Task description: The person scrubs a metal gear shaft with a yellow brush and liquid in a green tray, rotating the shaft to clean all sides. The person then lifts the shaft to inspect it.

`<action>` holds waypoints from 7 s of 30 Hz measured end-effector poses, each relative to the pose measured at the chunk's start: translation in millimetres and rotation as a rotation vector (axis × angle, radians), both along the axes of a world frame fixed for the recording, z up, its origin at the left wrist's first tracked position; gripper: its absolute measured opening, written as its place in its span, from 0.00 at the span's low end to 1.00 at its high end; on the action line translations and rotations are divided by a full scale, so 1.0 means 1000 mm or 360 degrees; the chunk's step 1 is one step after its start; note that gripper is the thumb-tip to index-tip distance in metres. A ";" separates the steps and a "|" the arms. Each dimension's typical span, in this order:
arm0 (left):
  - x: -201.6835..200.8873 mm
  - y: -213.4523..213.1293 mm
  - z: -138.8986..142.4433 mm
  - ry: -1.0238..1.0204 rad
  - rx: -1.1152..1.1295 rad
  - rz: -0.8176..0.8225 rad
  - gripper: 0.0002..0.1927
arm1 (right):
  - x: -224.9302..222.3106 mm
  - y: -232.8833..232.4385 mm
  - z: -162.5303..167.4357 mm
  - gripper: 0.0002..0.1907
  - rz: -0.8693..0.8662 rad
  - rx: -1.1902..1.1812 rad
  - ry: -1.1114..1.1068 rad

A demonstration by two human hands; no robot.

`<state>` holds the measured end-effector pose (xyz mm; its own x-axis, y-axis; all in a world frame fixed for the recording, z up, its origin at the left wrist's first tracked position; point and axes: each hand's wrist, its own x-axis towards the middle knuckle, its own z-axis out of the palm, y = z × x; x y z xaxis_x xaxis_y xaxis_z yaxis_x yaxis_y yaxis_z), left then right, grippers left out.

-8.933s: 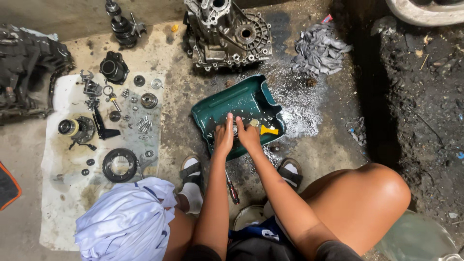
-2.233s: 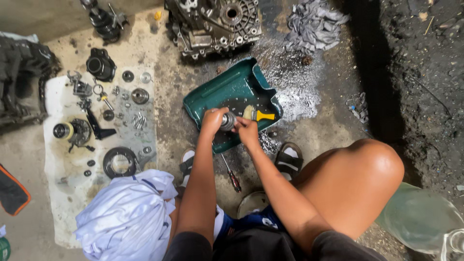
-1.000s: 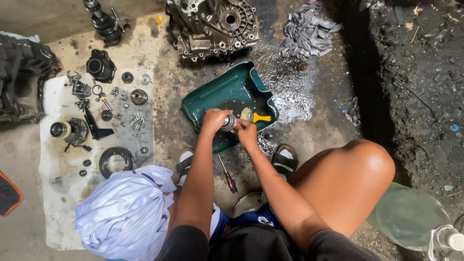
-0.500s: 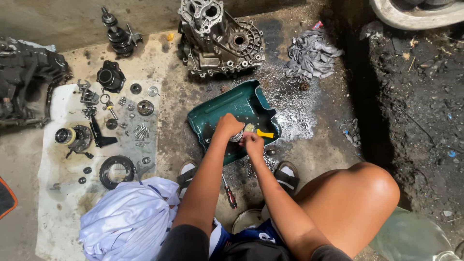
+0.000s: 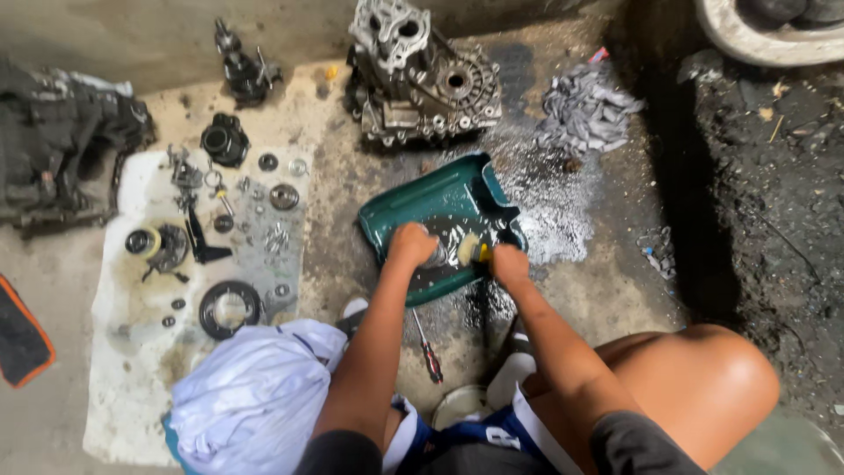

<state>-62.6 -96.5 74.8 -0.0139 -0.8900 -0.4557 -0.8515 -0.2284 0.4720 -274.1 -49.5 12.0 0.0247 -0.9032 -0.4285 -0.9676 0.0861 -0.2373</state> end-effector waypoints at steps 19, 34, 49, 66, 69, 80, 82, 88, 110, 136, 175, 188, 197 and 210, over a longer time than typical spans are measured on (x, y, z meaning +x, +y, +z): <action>0.003 -0.013 -0.003 0.0042 0.0113 0.0280 0.21 | 0.009 0.047 0.012 0.15 -0.0735 -0.0061 -0.1060; 0.010 -0.013 -0.013 0.0077 0.0168 0.0511 0.23 | 0.044 0.079 0.018 0.17 -0.0762 -0.0219 -0.1044; 0.008 -0.017 0.006 0.0218 0.0392 0.0626 0.33 | 0.047 0.083 0.020 0.15 -0.0581 -0.0449 -0.1086; 0.001 -0.012 0.052 -0.0006 0.0497 0.0266 0.26 | 0.037 0.020 0.000 0.14 -0.0196 -0.0389 -0.0508; 0.004 -0.013 0.049 0.0006 0.0547 0.0181 0.25 | 0.028 0.014 -0.006 0.12 -0.0343 -0.0388 -0.0775; 0.001 -0.014 0.037 0.0091 0.0586 0.0262 0.21 | 0.004 0.010 -0.019 0.10 -0.0880 -0.0305 -0.1422; 0.002 -0.015 0.041 0.0067 0.0521 0.0289 0.23 | 0.007 0.011 -0.002 0.09 -0.0996 -0.0496 -0.1721; 0.009 -0.024 0.039 0.0165 0.0730 0.0344 0.25 | 0.041 0.049 0.061 0.07 -0.0684 -0.0940 -0.1510; 0.006 -0.017 0.020 0.0308 0.0599 0.0518 0.23 | 0.056 0.051 0.011 0.16 -0.0542 -0.0732 -0.1554; 0.004 0.010 -0.027 -0.0277 -0.0122 -0.0024 0.26 | 0.011 0.011 -0.048 0.28 0.0243 -0.0625 -0.0827; -0.002 -0.007 -0.007 -0.0278 0.0204 0.0135 0.27 | 0.041 0.047 -0.014 0.15 -0.1391 -0.0724 -0.2104; 0.006 -0.007 -0.015 -0.0347 0.0070 -0.0396 0.24 | 0.005 0.034 -0.015 0.17 -0.1488 -0.0590 -0.1902; 0.019 0.009 -0.028 -0.0336 -0.0286 -0.0172 0.22 | 0.018 0.013 -0.031 0.18 -0.0598 -0.0650 -0.0951; 0.034 0.030 -0.016 0.0024 -0.0347 -0.0207 0.16 | 0.014 0.001 -0.038 0.15 -0.0930 -0.0163 -0.1798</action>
<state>-29.0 -66.6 58.5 -0.1402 -0.9574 -0.2523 -0.8594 -0.0088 0.5112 -260.1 -48.1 -25.6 -0.0824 -0.9304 -0.3571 -0.0488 0.3617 -0.9310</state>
